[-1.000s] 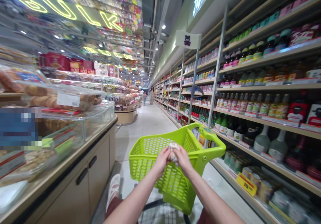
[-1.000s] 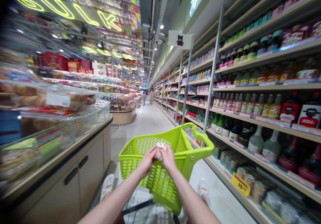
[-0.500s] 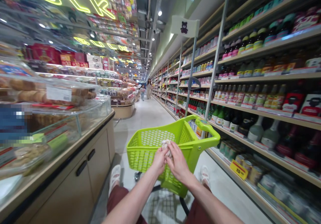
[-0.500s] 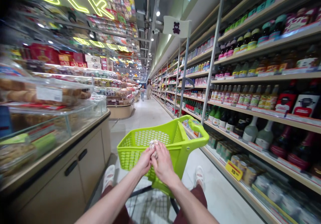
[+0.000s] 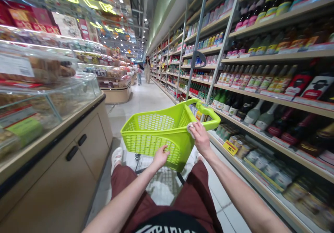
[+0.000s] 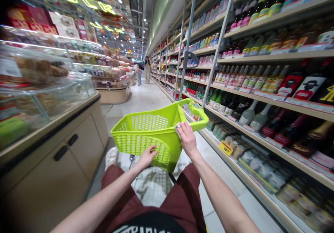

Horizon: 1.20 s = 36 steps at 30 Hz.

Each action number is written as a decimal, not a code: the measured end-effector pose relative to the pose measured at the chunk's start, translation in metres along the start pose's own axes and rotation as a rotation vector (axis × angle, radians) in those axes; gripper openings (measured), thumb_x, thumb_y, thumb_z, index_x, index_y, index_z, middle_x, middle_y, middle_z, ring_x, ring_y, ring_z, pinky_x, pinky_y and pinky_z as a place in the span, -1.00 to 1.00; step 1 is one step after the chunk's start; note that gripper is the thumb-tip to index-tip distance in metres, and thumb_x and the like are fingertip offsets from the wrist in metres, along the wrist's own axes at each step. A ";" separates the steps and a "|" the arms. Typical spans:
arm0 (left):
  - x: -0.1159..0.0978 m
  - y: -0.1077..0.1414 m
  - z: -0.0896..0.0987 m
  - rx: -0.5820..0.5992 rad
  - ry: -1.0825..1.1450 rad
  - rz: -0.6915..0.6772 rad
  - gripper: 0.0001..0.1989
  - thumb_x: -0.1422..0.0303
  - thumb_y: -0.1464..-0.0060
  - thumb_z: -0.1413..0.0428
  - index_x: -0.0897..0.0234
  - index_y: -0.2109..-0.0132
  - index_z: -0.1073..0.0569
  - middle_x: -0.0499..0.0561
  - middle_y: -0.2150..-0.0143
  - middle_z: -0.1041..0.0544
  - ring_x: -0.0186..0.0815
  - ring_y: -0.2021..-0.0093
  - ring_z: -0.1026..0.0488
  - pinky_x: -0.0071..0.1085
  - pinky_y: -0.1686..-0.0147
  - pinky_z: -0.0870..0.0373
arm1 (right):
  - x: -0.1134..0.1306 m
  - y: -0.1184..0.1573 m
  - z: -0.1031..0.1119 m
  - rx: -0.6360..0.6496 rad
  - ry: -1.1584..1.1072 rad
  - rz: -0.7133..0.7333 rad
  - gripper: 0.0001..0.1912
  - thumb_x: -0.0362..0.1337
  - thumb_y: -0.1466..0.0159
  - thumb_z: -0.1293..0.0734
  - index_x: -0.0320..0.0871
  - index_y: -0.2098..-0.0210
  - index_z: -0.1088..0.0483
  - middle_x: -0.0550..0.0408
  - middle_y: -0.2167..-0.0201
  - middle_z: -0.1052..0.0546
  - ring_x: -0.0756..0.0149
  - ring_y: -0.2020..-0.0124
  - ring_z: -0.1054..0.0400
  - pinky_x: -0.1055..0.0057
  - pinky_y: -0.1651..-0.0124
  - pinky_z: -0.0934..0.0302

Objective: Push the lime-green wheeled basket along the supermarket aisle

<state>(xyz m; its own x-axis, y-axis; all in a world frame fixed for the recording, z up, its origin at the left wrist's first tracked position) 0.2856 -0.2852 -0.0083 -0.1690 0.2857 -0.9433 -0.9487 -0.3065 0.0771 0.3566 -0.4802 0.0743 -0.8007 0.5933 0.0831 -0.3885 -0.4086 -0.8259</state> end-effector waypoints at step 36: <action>-0.067 0.008 -0.048 0.389 0.493 0.020 -0.67 0.43 0.09 -0.01 0.26 0.10 -0.37 0.03 0.16 -0.48 -0.35 0.22 -0.41 -0.44 0.27 -0.30 | 0.022 0.016 0.018 0.175 -0.050 0.209 -0.63 -0.40 -0.25 -0.09 -0.08 -0.03 -0.24 0.02 -0.10 -0.23 0.25 -0.19 0.09 0.14 -0.13 -0.04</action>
<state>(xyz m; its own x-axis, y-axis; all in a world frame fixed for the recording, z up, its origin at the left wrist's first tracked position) 0.3019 -0.3501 0.0397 -0.1322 -0.1976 -0.9713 -0.9902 0.0719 0.1201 0.3243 -0.4861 0.0733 -0.8916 0.4503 -0.0481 -0.2817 -0.6348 -0.7195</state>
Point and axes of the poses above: each hand's wrist, its own y-axis away from the middle knuckle, its own z-axis out of the back of the hand, x = y × z, the point moved 3 cm from there along -y, towards the middle knuckle
